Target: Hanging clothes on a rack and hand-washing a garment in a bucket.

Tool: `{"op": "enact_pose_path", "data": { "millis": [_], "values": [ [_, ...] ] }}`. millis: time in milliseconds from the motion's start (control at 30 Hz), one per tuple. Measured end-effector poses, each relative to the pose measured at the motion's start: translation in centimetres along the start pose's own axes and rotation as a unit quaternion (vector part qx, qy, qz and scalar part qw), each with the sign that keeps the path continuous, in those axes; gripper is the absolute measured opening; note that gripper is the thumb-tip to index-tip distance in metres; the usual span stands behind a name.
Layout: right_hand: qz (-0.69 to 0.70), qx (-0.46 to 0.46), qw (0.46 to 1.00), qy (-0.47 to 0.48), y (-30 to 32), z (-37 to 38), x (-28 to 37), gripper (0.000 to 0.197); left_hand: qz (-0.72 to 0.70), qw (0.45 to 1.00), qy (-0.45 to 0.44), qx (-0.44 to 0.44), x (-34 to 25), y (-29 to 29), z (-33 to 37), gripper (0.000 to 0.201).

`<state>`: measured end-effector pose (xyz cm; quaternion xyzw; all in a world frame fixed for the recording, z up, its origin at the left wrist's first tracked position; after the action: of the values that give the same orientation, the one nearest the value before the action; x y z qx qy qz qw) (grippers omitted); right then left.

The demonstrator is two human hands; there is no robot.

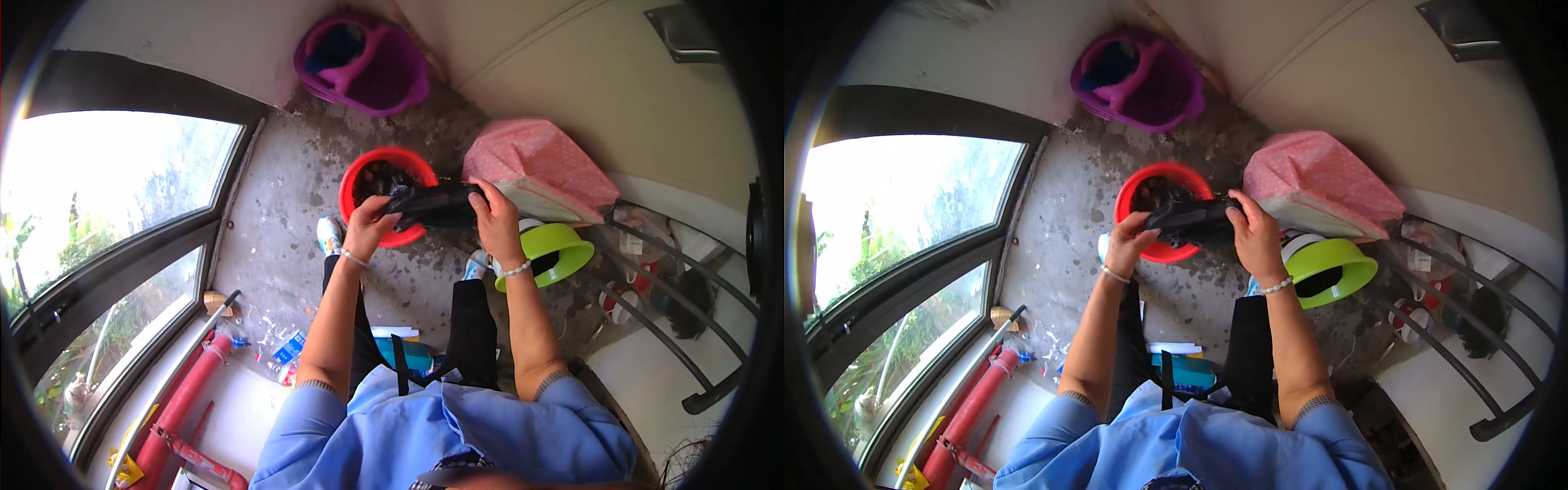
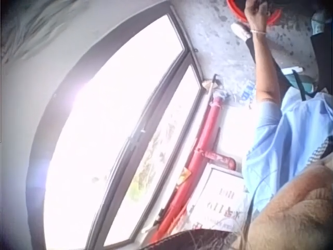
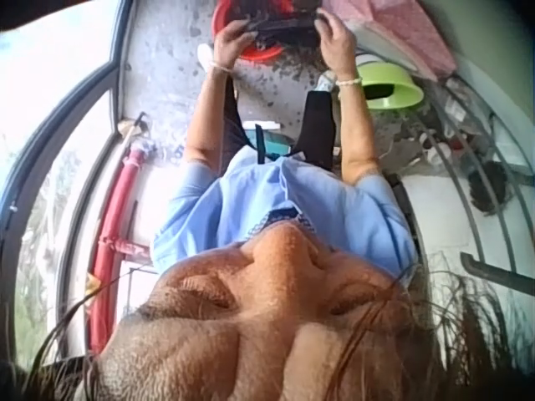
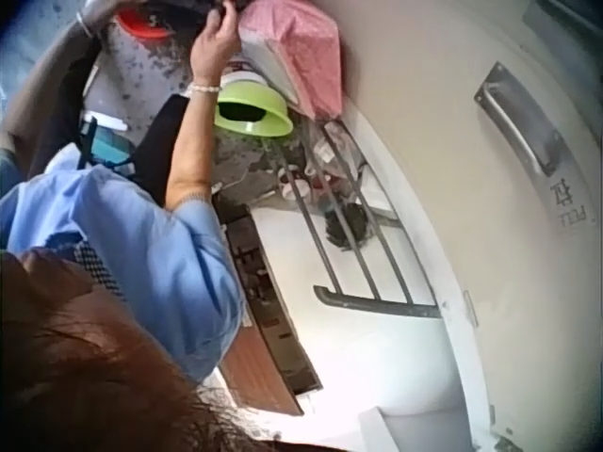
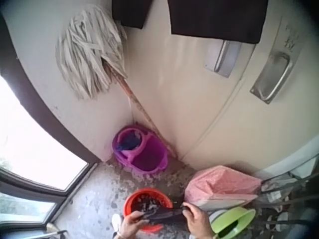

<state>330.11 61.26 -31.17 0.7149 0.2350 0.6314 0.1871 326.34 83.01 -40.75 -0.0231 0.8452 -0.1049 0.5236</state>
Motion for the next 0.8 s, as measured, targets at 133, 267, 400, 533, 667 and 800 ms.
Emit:
{"op": "enact_pose_path", "data": {
  "millis": [133, 267, 400, 533, 667, 800],
  "values": [
    [-0.009, -0.061, 0.998, -0.024, 0.1, -1.2, 0.5, 0.017, -0.114, 0.992, 0.022, -0.048, -1.6, -0.4, -1.7, 0.022],
    [0.097, -0.066, 0.992, -0.044, -0.4, -0.8, 2.4, 0.013, -0.212, 0.977, 0.001, -0.024, -5.1, -0.7, -3.2, 0.021],
    [0.144, 0.026, 0.989, 0.005, -0.5, 0.5, 7.7, 0.008, 0.247, 0.945, -0.212, 0.018, -10.1, 0.5, -3.7, 0.028],
    [0.159, 0.045, 0.985, 0.039, 0.0, 0.7, 12.3, 0.007, 0.181, 0.978, -0.057, 0.091, -13.6, 0.6, -3.3, 0.023],
    [0.173, -0.02, 0.985, -0.002, 2.3, -0.2, 13.9, 0.01, 0.14, 0.973, -0.139, 0.118, -19.1, 0.4, -4.1, 0.023],
    [0.152, -0.067, 0.986, 0.003, 4.7, -2.2, 14.8, 0.013, 0.287, 0.924, -0.095, 0.234, -23.7, -1.7, -5.1, 0.023]
  ]
}}
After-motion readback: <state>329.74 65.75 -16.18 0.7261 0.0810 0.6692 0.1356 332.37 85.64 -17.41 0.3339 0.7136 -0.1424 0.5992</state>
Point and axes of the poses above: each hand's wrist, its own z-axis towards the middle knuckle, its own y-axis out of the back of the hand, x = y × z, the point moved 3 cm from there along z, towards the middle knuckle
